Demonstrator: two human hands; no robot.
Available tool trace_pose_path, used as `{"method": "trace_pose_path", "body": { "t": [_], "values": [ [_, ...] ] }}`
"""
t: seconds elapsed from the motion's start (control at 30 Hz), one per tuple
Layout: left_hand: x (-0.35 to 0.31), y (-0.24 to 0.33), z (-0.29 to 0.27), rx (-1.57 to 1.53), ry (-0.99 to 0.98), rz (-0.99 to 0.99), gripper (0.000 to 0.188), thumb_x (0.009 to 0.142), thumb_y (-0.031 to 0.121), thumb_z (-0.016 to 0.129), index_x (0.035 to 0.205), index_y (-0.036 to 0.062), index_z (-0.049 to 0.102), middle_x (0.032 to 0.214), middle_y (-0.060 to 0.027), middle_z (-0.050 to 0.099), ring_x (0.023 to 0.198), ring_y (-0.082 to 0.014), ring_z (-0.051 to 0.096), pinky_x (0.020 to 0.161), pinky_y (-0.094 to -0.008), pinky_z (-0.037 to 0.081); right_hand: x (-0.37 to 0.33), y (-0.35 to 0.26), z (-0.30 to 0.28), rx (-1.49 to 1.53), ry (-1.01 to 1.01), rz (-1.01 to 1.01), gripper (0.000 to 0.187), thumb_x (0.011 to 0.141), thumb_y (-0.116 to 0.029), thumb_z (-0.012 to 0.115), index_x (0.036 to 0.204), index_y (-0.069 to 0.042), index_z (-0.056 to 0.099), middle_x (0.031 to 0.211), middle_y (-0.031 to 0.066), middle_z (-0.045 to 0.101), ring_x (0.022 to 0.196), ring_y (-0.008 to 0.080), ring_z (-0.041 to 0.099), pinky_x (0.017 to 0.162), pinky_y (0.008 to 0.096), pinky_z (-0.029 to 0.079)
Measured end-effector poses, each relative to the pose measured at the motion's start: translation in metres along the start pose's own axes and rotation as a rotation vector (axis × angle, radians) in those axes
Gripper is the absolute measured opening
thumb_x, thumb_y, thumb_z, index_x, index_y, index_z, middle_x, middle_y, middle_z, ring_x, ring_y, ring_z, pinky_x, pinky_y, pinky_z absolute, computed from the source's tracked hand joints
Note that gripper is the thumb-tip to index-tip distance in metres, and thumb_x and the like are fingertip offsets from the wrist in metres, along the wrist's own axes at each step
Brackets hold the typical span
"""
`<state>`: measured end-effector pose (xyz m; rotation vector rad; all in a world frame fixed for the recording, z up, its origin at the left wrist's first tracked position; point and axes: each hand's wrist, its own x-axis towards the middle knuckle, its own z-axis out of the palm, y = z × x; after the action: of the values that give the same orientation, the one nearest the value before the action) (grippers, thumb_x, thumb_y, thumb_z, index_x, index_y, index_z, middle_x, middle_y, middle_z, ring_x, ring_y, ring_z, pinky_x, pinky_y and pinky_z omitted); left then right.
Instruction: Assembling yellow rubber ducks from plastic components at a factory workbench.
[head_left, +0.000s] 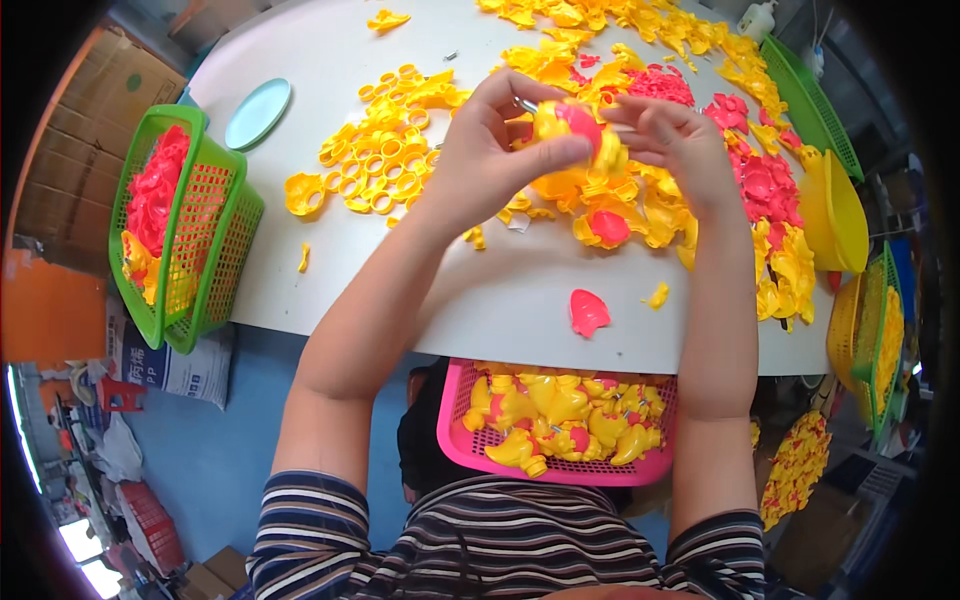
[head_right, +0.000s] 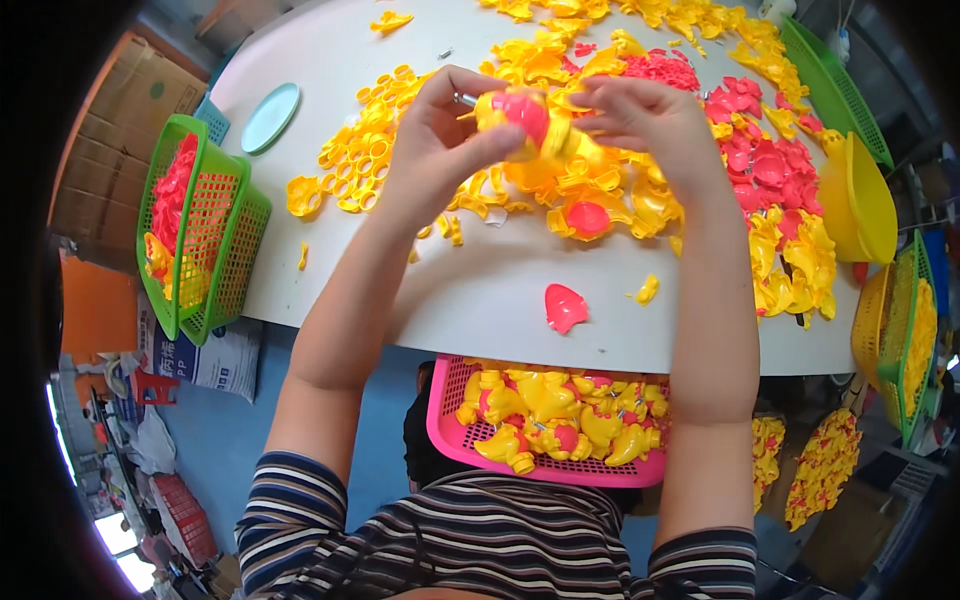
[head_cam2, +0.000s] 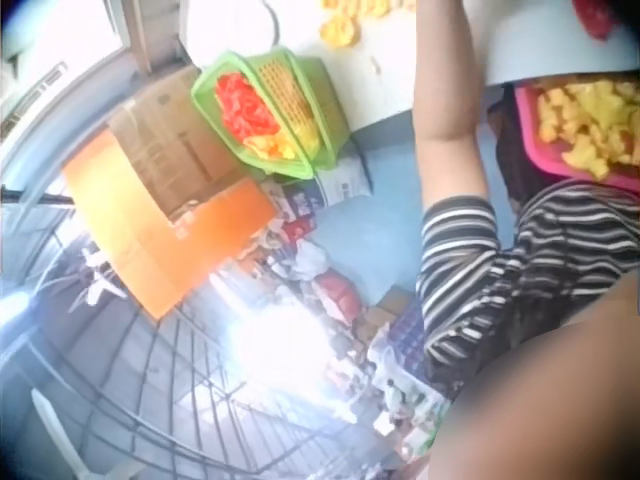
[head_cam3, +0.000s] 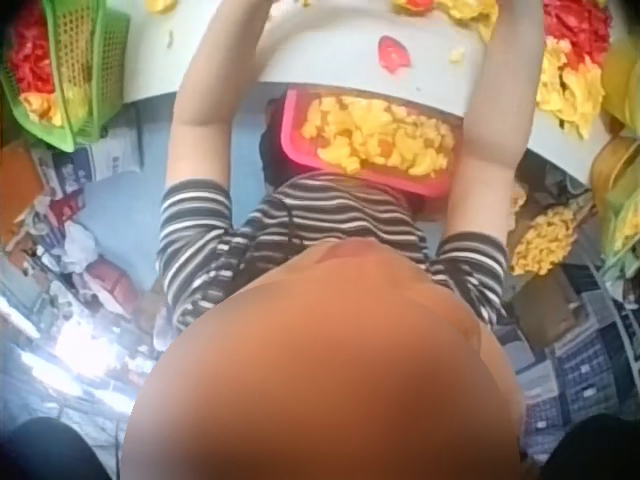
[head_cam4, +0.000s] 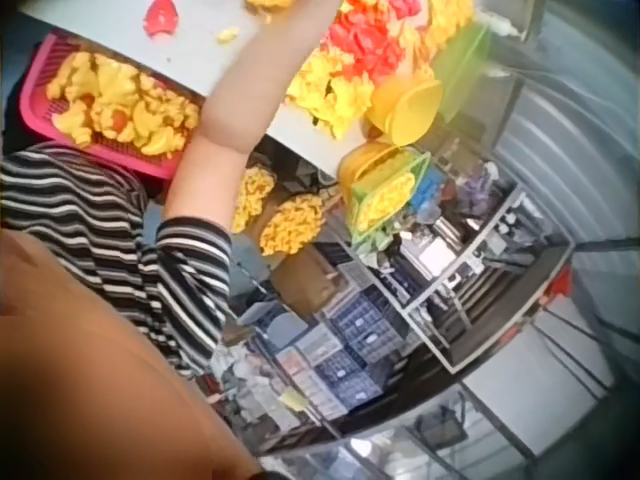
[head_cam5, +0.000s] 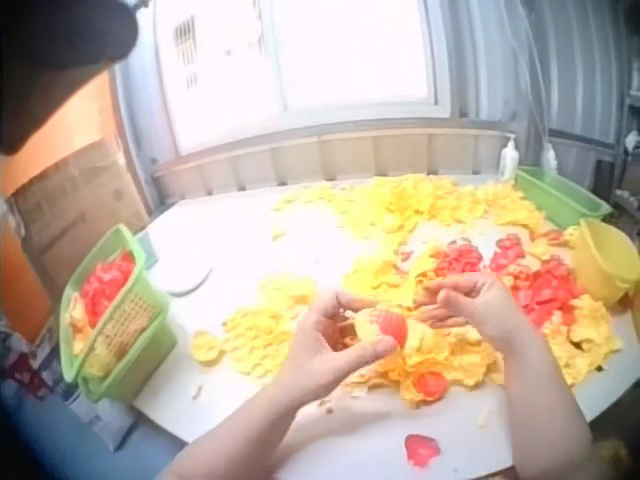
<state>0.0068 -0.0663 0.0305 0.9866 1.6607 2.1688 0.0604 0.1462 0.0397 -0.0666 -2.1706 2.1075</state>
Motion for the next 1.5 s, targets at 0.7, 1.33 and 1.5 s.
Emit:
{"method": "trace_pose_path", "body": {
  "t": [0.7,1.33,1.5],
  "values": [
    [-0.190,0.000,0.097,0.653,-0.387,0.128,0.062,0.068,0.025,0.077,0.121,0.0071,0.050,0.122,-0.0153,0.051,0.107,-0.0331,0.055,0.088,-0.0386,0.047,0.008,0.025,-0.065,0.037,0.444,-0.081,0.016,0.085,-0.017,0.061,0.092,-0.002,0.065,0.076,0.0063,0.066,0.064,0.0130,0.063,0.058,0.0236,0.051],
    [-0.028,0.036,-0.046,1.178,0.271,-0.075,0.024,0.077,0.021,0.066,0.094,0.0036,0.066,0.090,-0.0124,0.067,0.076,-0.0254,0.064,0.070,-0.0333,0.051,0.019,0.039,-0.056,-0.115,0.457,0.064,0.023,0.086,-0.022,0.061,0.098,-0.003,0.064,0.092,0.0051,0.067,0.080,0.0113,0.064,0.066,0.0220,0.050],
    [0.055,-0.009,-0.043,1.249,0.117,-0.117,0.030,0.075,0.024,0.066,0.096,0.0034,0.066,0.089,-0.0154,0.066,0.086,-0.0297,0.062,0.077,-0.0372,0.050,0.022,0.041,-0.053,-0.283,0.453,-0.017,0.023,0.087,-0.024,0.061,0.094,-0.002,0.066,0.087,0.0042,0.067,0.078,0.0092,0.063,0.067,0.0222,0.050]
  ]
}}
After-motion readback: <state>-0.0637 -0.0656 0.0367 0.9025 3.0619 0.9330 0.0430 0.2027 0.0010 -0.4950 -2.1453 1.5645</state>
